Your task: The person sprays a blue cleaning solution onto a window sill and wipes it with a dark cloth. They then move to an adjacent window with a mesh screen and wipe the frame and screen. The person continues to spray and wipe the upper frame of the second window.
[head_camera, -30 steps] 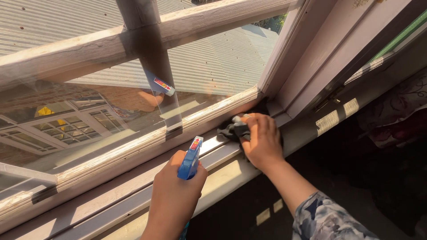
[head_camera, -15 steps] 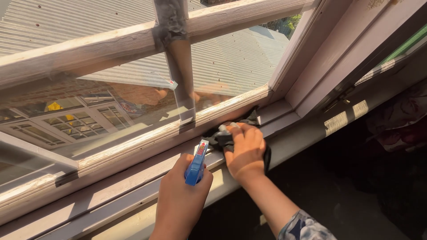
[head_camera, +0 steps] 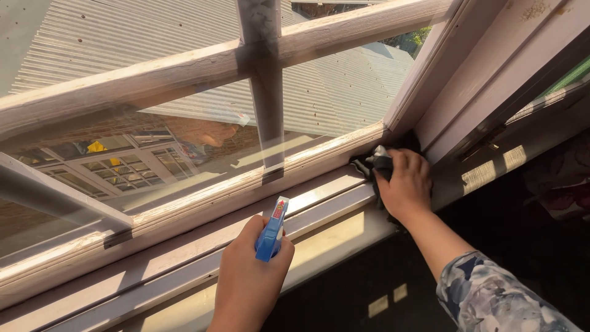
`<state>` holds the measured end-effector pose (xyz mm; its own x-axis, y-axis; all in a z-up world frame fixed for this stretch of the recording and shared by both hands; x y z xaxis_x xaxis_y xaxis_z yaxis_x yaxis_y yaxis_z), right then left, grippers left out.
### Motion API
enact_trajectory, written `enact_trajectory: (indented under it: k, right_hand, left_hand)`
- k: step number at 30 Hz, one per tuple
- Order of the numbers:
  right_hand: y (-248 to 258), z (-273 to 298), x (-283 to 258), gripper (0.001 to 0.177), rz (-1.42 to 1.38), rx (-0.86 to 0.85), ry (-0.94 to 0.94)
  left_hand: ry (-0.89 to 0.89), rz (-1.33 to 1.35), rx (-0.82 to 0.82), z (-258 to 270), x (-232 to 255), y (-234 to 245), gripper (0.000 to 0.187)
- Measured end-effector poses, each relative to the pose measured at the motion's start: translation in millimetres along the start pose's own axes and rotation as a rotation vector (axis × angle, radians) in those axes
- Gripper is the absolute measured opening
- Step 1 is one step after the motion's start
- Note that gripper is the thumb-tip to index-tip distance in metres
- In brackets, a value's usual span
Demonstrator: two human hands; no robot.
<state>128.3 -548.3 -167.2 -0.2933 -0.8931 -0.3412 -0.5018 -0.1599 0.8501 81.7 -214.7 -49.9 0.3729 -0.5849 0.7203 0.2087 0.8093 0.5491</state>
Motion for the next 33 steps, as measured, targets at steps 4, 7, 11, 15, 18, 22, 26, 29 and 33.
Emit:
enact_trajectory:
  k: [4, 7, 11, 15, 18, 22, 26, 29, 33]
  right_hand:
    - [-1, -6, -1, 0.050, 0.049, -0.058, -0.086]
    - [-2, 11, -19, 0.045, 0.025, -0.047, -0.210]
    - [-2, 47, -68, 0.054, -0.004, -0.128, -0.084]
    - [-17, 79, -127, 0.069, -0.103, -0.179, 0.182]
    - [-34, 83, -134, 0.042, -0.105, -0.154, 0.230]
    - [-16, 62, -125, 0.050, 0.135, -0.520, 0.284]
    - [-1, 22, -67, 0.050, -0.105, -0.353, -0.009]
    - [-12, 2, -22, 0.048, -0.063, -0.257, -0.093]
    - [-17, -7, -4, 0.054, -0.012, -0.227, -0.128]
  left_hand:
    - [-0.017, 0.007, 0.008, 2, -3, -7, 0.011]
    - [-0.029, 0.033, 0.013, 8, -2, -12, 0.012]
    - [-0.054, 0.044, -0.010, 18, 7, -19, 0.008]
    - [-0.118, 0.015, -0.027, 22, 21, -27, 0.020]
    - [-0.161, 0.044, -0.052, 21, 32, -32, 0.012]
    - [-0.156, 0.040, -0.082, 21, 49, -33, 0.007]
    - [-0.178, -0.021, -0.108, 15, 58, -33, 0.007]
    - [-0.179, -0.015, -0.108, 8, 56, -36, 0.007]
    - [-0.172, 0.015, -0.064, 5, 55, -43, 0.006]
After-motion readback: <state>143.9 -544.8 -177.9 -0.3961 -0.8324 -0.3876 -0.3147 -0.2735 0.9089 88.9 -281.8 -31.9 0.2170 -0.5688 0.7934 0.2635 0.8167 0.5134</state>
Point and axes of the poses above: each hand's wrist, its own z-axis away from the middle knuckle, its own y-axis out of the back of the hand, x = y × z, the point moved 6 cm from there along -z, towards the middle knuckle, and after that the axes turned 3 degrees about x, right-handed, at the moved point
